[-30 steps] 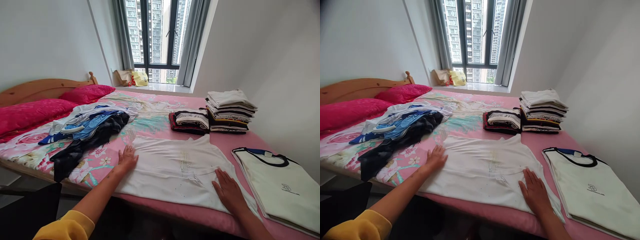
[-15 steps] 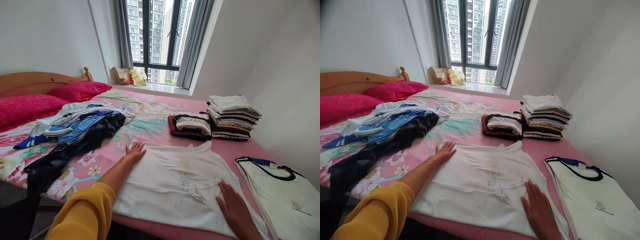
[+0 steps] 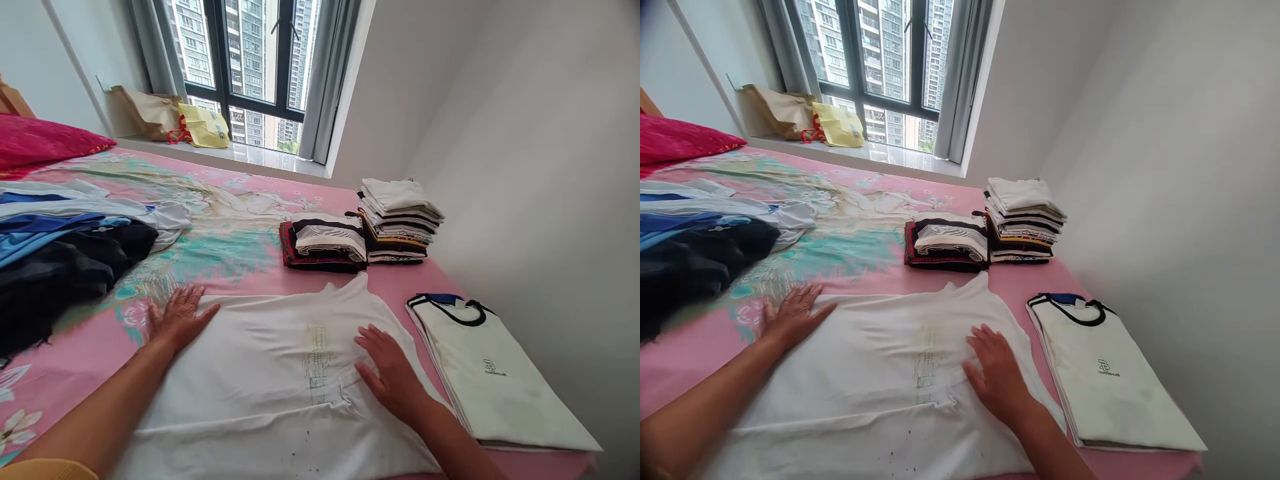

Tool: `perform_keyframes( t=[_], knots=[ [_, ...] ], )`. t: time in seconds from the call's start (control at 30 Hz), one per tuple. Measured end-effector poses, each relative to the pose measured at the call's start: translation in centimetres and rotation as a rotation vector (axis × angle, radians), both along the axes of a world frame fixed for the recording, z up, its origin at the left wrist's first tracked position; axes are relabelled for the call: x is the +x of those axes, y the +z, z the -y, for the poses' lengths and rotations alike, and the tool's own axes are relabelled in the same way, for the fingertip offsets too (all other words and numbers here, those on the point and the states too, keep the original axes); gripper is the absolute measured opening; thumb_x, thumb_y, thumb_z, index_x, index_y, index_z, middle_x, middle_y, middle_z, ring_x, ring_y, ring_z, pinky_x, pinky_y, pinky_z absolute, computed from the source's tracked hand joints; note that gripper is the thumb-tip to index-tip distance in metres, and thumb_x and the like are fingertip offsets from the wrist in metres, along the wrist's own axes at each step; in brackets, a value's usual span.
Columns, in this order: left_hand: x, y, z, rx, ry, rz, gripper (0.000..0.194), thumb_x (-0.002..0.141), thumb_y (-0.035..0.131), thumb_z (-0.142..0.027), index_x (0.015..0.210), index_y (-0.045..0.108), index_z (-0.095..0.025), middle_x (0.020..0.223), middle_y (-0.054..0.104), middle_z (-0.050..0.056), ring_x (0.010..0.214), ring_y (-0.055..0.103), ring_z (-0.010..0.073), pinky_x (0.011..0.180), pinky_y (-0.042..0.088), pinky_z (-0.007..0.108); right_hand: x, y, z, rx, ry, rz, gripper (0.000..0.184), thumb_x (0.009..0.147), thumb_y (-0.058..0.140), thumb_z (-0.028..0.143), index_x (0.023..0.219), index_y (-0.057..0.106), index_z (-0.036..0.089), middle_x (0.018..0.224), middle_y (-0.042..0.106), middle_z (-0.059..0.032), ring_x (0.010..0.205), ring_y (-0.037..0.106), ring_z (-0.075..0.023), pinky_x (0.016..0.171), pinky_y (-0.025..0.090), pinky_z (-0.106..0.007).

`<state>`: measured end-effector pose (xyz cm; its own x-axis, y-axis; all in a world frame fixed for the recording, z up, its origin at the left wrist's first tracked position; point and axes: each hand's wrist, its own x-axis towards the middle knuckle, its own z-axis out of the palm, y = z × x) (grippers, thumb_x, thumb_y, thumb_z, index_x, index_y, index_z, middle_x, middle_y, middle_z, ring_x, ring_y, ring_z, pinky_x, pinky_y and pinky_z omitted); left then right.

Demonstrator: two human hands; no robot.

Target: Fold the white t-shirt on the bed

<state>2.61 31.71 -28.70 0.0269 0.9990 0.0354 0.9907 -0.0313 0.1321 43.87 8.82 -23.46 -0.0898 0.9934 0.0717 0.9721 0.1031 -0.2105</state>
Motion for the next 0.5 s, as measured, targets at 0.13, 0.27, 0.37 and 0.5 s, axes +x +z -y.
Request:
perform_keyframes(
  t=[0.13, 0.27, 0.37, 0.5],
  knots=[
    [0.0, -0.4, -0.1, -0.017, 0.022, -0.011, 0.076, 0.081, 0.026, -0.065, 0.143, 0.028, -0.022, 0.153, 0.018, 0.007, 0.14, 0.007, 0.0299, 0.107, -0.005, 0.06, -1.6, -1.3, -4.8, -0.161, 0.357, -0.043, 0.056, 0.091, 0.032, 0.048, 0.143, 0.028, 0.027, 0.15, 0.024, -0.0006, 0.138, 0.018, -0.0203, 0.114, 0.007, -0.043],
    [-0.3, -1.1, -0.5, -0.019, 0.027, -0.033, 0.075, 0.081, 0.023, -0.066, 0.144, 0.026, -0.024, 0.153, 0.017, 0.004, 0.14, 0.005, 0.0286, 0.107, -0.006, 0.06, 1.1, -3.2, -10.1, 0.0, 0.052, -0.022, 0.049, 0.092, 0.032, 0.043, 0.133, 0.044, 0.021, 0.141, 0.04, -0.0072, 0.13, 0.033, -0.0226, 0.109, 0.02, -0.042],
    [-0.3, -1.2, -0.5, -0.015, 0.022, -0.039, 0.076, 0.081, 0.023, -0.066, 0.144, 0.026, -0.024, 0.153, 0.017, 0.004, 0.14, 0.006, 0.0285, 0.107, -0.007, 0.059, 3.9, -2.7, -13.9, 0.202, -0.341, -0.099, 0.044, 0.091, 0.029, 0.041, 0.108, 0.061, 0.016, 0.118, 0.057, -0.0125, 0.112, 0.047, -0.025, 0.097, 0.032, -0.04],
    [-0.2, -1.1, -0.3, -0.009, 0.025, -0.049, 0.075, 0.081, 0.025, -0.065, 0.144, 0.027, -0.024, 0.153, 0.018, 0.005, 0.14, 0.007, 0.0287, 0.108, -0.009, 0.057, 6.5, -0.9, -18.5, 0.081, -0.667, -0.298, 0.061, 0.08, 0.04, 0.061, 0.114, 0.056, 0.013, 0.115, 0.057, -0.0171, 0.113, 0.046, -0.0312, 0.092, 0.035, -0.044]
  ],
)
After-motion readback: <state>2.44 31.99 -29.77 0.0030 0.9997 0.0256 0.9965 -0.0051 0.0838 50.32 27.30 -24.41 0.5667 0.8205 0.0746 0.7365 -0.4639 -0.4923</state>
